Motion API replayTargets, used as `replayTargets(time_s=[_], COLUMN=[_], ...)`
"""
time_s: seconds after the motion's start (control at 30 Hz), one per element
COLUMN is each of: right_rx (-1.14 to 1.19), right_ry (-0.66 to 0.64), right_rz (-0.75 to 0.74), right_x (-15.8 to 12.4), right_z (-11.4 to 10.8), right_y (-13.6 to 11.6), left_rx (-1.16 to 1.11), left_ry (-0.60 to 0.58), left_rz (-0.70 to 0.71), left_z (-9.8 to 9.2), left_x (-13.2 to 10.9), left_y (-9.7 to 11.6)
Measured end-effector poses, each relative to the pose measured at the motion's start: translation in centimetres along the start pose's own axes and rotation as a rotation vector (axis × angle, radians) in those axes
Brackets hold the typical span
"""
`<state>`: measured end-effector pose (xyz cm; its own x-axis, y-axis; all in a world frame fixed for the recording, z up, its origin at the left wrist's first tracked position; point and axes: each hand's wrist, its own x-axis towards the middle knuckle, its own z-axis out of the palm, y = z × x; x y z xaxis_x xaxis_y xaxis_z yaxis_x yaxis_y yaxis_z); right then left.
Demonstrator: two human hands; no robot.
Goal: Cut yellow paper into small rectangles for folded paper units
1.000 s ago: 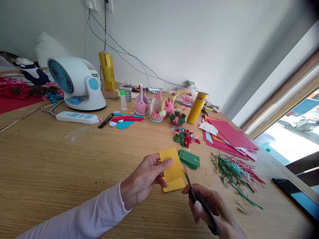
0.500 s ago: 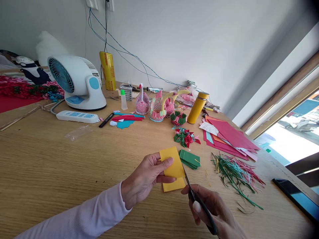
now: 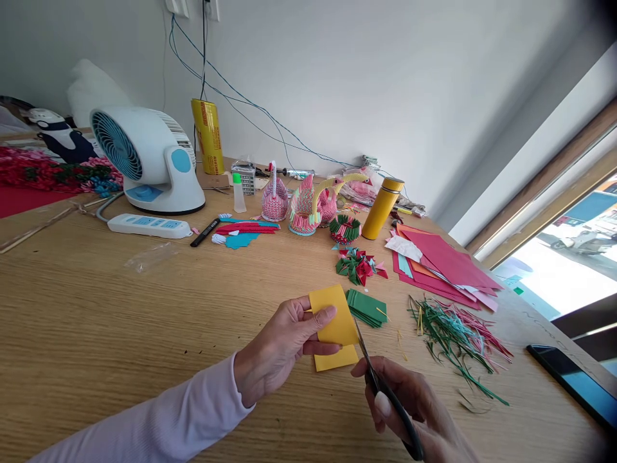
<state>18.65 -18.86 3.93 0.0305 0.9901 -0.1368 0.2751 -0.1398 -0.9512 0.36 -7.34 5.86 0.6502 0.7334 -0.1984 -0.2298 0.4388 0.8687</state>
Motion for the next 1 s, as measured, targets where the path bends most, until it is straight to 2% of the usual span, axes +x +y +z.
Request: replayTargets(time_s=[0.33, 0.8, 1.0], right_rx=[0.12, 0.149, 0.047], right_ry=[-0.058, 0.055, 0.102], right_rz=[0.061, 0.068, 0.03], right_x=[0.3, 0.1, 0.2], right_z=[0.7, 1.9, 1.6], right_y=[-0.2, 0.0, 1.1], left_rx=[-0.022, -0.02, -0.009], left_ry=[0.003, -0.002, -0.055], left_rz=[-0.01, -0.012, -0.016], left_z=[0.0, 0.0, 0.2], left_x=[0.0, 0.0, -0.2], left_y=[-0.2, -0.2, -0.1])
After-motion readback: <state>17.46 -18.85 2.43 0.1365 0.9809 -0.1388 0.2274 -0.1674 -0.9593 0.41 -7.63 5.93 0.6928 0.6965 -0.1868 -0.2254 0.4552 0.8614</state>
